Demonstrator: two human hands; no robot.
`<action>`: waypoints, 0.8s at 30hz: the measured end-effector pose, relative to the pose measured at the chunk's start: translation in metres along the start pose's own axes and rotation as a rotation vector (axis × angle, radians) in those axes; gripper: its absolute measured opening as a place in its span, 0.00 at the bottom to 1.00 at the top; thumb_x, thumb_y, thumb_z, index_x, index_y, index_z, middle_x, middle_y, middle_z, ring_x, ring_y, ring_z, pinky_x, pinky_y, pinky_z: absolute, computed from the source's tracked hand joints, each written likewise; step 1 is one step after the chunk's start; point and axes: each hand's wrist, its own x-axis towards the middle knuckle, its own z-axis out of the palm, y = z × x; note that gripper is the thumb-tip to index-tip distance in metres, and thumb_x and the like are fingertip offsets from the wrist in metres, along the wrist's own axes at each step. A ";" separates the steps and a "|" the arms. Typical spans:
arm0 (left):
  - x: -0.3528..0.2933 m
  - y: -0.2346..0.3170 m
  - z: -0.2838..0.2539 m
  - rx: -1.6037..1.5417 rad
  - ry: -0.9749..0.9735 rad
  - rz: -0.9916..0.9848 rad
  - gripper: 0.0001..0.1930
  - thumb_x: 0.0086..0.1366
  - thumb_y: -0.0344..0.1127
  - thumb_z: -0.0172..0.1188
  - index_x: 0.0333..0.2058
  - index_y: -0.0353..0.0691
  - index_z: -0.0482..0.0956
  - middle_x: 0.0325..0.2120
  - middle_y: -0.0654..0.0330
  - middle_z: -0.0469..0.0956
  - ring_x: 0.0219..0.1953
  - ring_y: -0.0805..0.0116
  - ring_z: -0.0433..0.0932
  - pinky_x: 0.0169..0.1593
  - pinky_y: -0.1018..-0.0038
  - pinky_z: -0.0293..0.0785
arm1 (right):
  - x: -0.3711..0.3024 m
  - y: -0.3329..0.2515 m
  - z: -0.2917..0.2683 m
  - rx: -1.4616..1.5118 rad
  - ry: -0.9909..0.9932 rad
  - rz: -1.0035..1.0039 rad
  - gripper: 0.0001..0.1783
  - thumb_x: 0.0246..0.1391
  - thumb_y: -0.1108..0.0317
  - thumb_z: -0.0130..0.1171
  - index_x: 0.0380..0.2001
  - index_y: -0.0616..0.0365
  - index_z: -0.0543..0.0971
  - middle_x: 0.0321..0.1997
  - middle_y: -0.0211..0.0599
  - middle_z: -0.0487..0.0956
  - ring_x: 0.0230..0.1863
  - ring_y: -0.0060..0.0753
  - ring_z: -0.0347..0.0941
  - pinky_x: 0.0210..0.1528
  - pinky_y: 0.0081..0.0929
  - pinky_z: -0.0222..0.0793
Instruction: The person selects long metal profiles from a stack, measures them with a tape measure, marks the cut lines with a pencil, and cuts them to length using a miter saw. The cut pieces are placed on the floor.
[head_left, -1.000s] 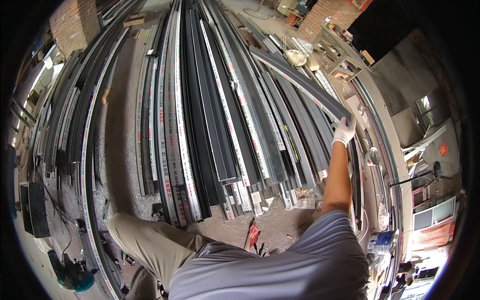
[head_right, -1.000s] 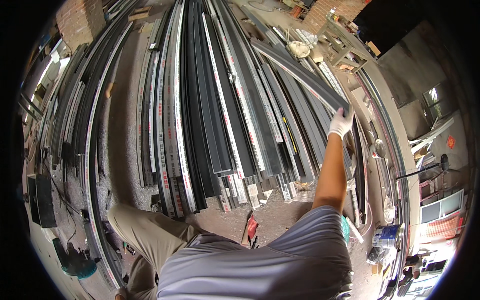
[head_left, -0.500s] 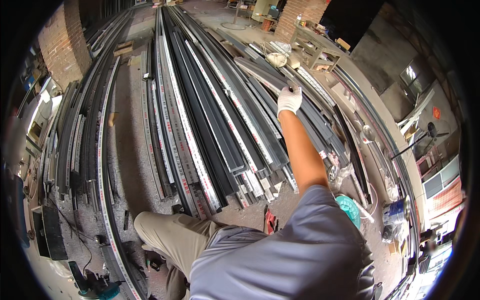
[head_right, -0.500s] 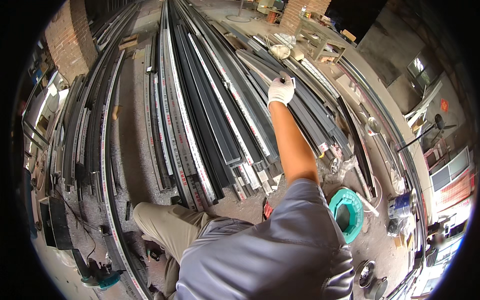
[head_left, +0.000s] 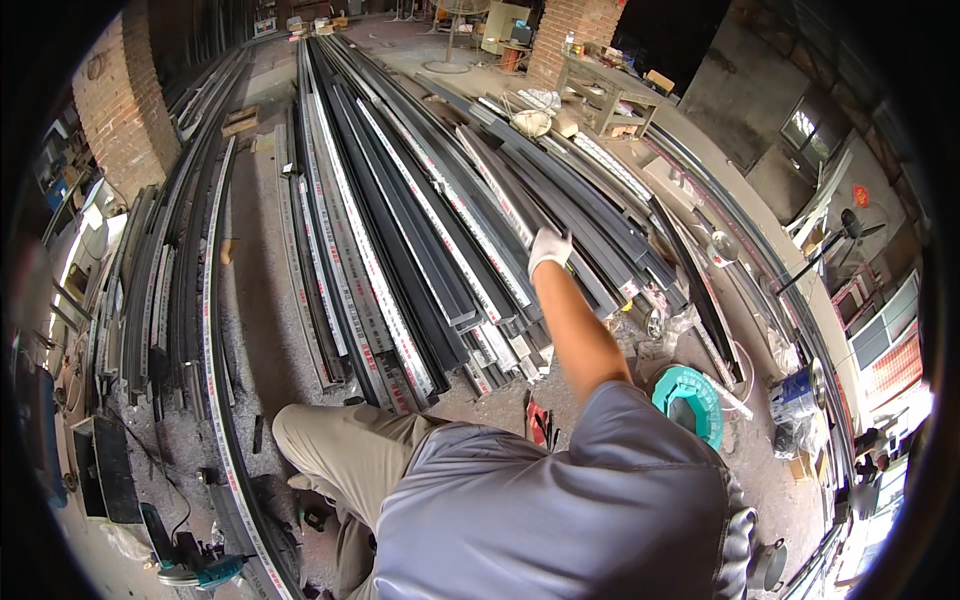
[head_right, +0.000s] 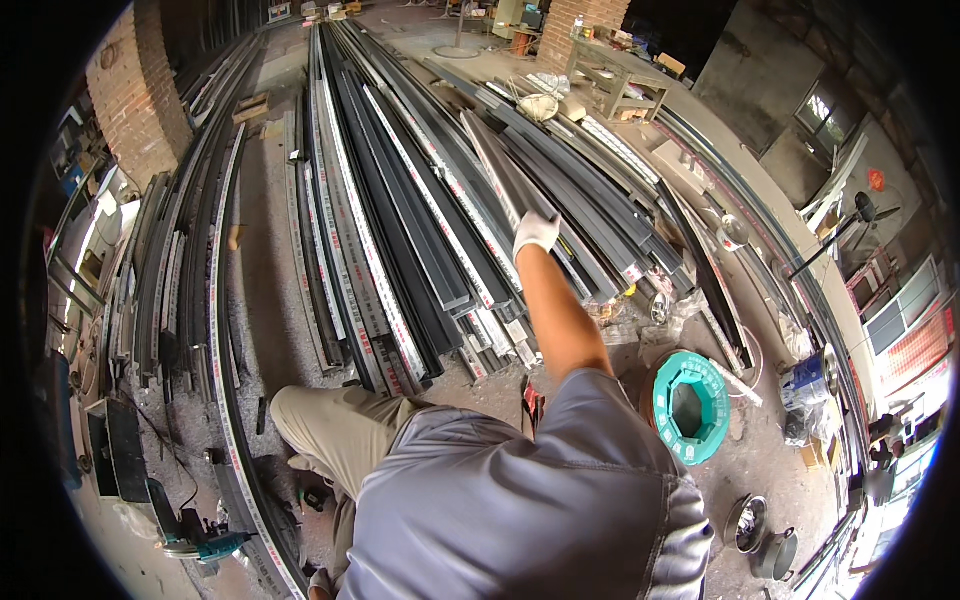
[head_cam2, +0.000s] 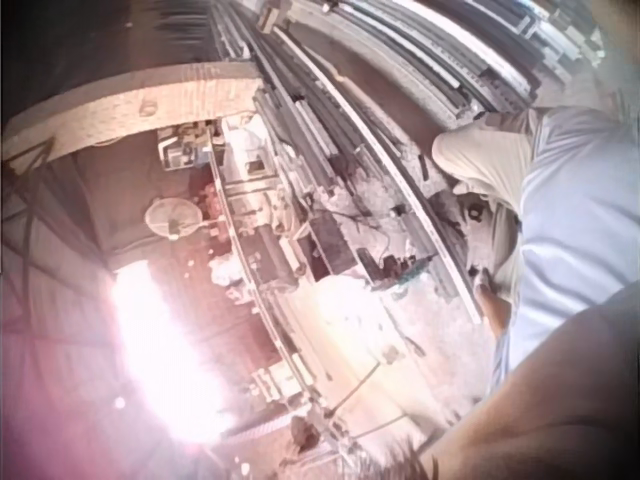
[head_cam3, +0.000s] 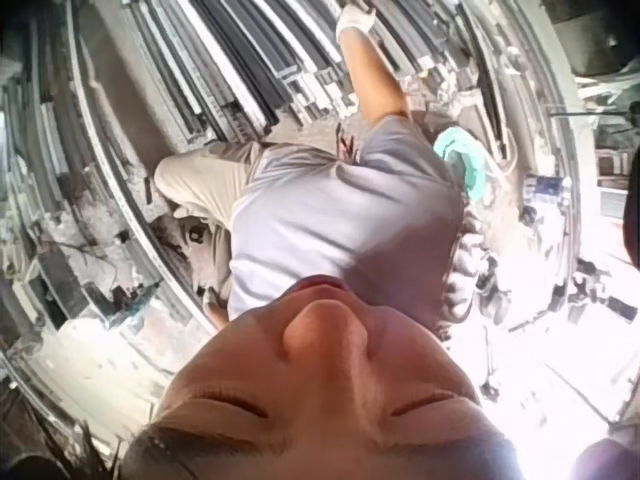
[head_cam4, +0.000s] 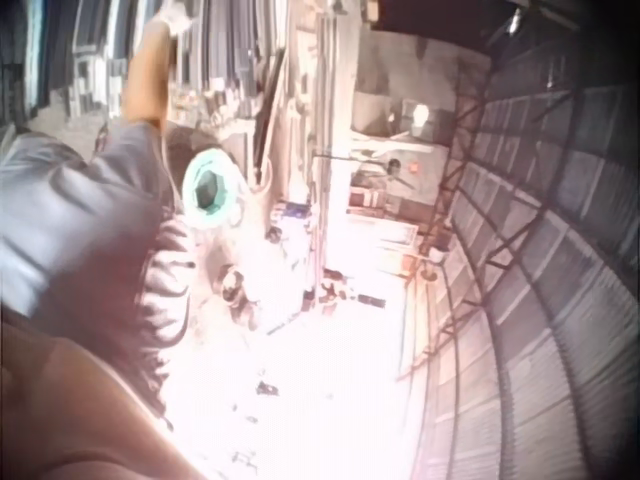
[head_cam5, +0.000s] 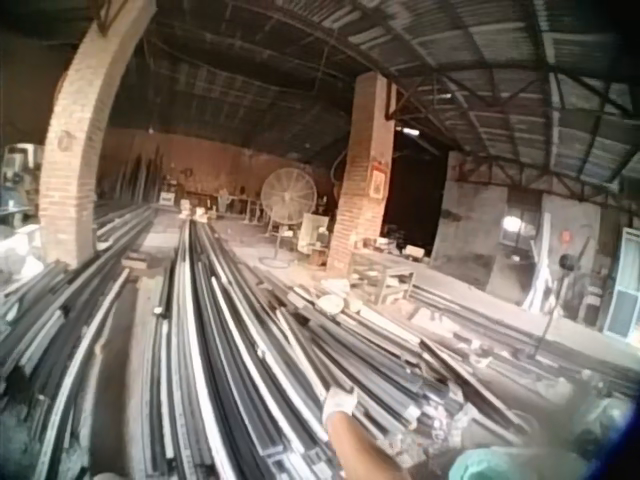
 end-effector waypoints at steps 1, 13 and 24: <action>-0.004 -0.003 0.000 -0.007 0.000 0.008 0.19 0.77 0.40 0.51 0.57 0.34 0.77 0.38 0.51 0.83 0.37 0.61 0.80 0.41 0.69 0.74 | 0.007 0.030 -0.007 -0.170 0.040 -0.036 0.27 0.59 0.70 0.54 0.62 0.61 0.75 0.63 0.51 0.79 0.63 0.46 0.76 0.67 0.36 0.67; -0.088 -0.108 -0.020 -0.014 0.113 0.130 0.18 0.77 0.37 0.54 0.58 0.33 0.75 0.35 0.53 0.83 0.33 0.65 0.80 0.36 0.73 0.74 | 0.003 0.190 -0.050 -0.840 -0.179 -0.195 0.30 0.58 0.49 0.60 0.59 0.57 0.79 0.55 0.53 0.83 0.53 0.54 0.82 0.55 0.44 0.79; -0.091 -0.086 -0.016 0.026 0.106 -0.065 0.17 0.75 0.39 0.56 0.55 0.33 0.77 0.35 0.52 0.84 0.34 0.62 0.81 0.38 0.71 0.75 | 0.032 0.059 0.032 -1.381 -0.561 -0.135 0.60 0.46 0.15 0.53 0.60 0.63 0.76 0.60 0.53 0.81 0.62 0.49 0.79 0.61 0.43 0.75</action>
